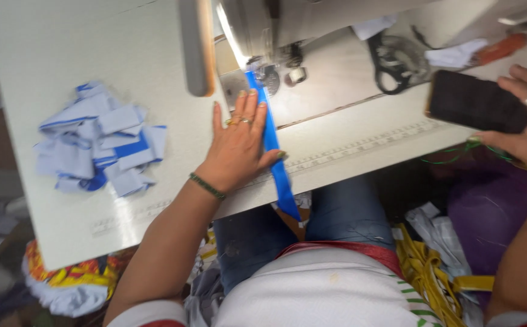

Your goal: Sewing small fabric strips together using an industrial sewing machine while occasionally checking a smartphone.

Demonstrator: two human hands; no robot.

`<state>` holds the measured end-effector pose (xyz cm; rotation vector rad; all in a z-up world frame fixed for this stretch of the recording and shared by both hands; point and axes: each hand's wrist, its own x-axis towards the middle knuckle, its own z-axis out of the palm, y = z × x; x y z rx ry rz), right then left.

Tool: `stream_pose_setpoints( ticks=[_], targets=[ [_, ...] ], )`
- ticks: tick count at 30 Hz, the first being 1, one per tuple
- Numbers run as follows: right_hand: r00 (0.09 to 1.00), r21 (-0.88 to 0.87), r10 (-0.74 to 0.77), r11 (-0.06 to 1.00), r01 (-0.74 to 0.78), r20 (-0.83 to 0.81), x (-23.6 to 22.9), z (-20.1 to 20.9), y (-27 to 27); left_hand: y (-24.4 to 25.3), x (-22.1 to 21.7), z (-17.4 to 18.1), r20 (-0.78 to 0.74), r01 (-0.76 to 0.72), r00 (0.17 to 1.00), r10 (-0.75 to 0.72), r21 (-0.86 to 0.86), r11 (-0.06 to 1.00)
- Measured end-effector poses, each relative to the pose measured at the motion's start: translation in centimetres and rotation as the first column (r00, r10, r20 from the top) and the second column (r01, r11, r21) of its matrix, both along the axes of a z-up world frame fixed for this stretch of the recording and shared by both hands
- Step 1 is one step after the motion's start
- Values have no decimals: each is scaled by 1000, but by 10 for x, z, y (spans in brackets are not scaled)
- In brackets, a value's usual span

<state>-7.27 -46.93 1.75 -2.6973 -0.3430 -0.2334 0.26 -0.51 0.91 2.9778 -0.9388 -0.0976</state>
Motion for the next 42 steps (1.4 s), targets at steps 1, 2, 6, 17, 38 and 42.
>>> stream_pose_setpoints(
  ticks=[1,2,6,17,38,42],
  targets=[
    [999,131,-28,991,24,28,-10,8,23,2,-2,-1,5,11,1000,-11,6,1000],
    [1000,146,-2,989,-1,20,-13,12,65,4,-4,0,-2,-16,1000,16,21,1000],
    [723,658,542,735,-162,-427,-39,-1,201,6,-3,-5,-24,1,1000,-3,-54,999],
    [730,907,539,264,327,-420,-62,-20,290,5,-4,-9,-63,5,998,-15,-148,989],
    [818,782,372,606,144,-439,-62,-33,290,8,-4,-10,-72,29,997,-39,-137,990],
    [806,823,388,530,202,-447,-63,-33,292,7,-4,-12,-82,27,996,-38,-135,990]
  ],
)
